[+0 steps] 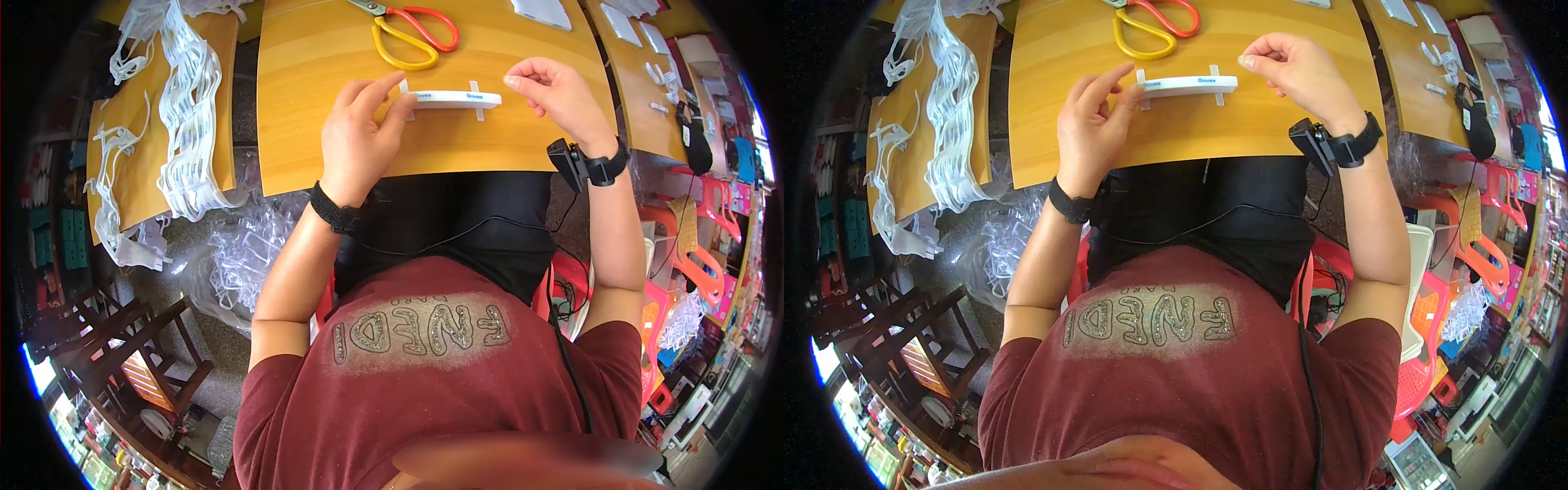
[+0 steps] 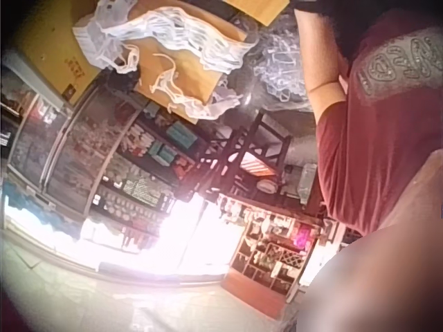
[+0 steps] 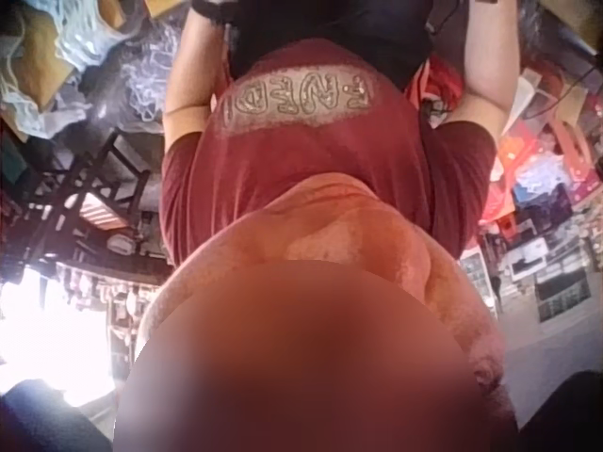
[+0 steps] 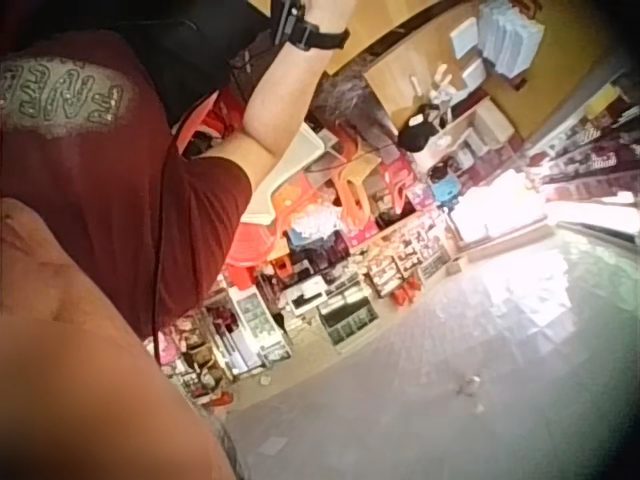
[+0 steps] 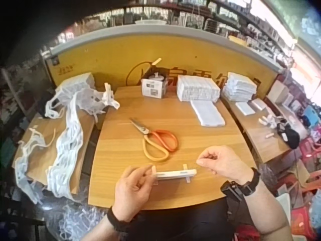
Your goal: Assembling white plastic mask components by inserting straps into a central frame component.
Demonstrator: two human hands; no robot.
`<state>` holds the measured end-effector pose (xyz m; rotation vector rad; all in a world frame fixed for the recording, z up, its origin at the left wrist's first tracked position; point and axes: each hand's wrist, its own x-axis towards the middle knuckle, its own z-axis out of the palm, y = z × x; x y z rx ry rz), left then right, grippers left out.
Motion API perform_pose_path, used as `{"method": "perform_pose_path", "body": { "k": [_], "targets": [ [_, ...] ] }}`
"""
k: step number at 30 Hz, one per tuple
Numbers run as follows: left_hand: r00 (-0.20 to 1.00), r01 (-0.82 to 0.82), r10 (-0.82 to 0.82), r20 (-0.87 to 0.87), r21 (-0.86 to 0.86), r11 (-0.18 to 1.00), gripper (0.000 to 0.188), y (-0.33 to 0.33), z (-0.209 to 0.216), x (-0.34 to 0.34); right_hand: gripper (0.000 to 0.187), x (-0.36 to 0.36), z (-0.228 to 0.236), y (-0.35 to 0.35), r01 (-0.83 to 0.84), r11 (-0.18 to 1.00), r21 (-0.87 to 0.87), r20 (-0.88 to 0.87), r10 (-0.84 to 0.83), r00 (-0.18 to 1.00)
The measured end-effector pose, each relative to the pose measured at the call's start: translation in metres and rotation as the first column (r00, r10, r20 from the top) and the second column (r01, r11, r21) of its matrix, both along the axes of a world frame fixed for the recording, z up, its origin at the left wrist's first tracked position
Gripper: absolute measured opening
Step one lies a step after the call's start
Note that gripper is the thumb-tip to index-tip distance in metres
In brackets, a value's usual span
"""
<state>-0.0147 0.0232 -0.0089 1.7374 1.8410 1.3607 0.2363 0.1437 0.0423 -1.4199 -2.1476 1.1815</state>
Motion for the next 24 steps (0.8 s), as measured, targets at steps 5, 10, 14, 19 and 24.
{"method": "perform_pose_path", "body": {
  "k": [5, 10, 14, 19, 24],
  "targets": [
    [0.986, 0.078, -0.047, -0.159, 0.194, 0.978, 0.015, 0.015, 0.011, -0.002, 0.017, -0.025, 0.002, -0.014, -0.172, 0.891, 0.421, -0.041, 0.208, 0.977],
    [0.963, 0.207, -0.203, -0.174, 0.003, 0.978, 0.017, 0.03, 0.003, 0.003, 0.012, -0.034, -0.012, -0.013, -0.308, 0.855, 0.417, 0.076, 0.305, 0.949],
    [0.955, 0.241, -0.248, -0.16, -0.061, 0.969, 0.022, 0.032, 0.005, -0.003, 0.018, -0.035, -0.006, -0.014, -0.326, 0.901, 0.288, 0.082, 0.315, 0.945],
    [0.756, 0.345, -0.484, -0.441, -0.359, 0.867, 0.029, 0.045, 0.026, -0.005, 0.029, -0.032, -0.013, 0.004, -0.538, 0.712, 0.452, 0.418, 0.363, 0.833],
    [0.623, 0.353, -0.436, -0.649, -0.264, 0.898, 0.02, 0.05, 0.0, -0.005, 0.016, -0.045, -0.03, -0.007, -0.642, 0.564, 0.519, 0.599, 0.296, 0.744]
  ]
}}
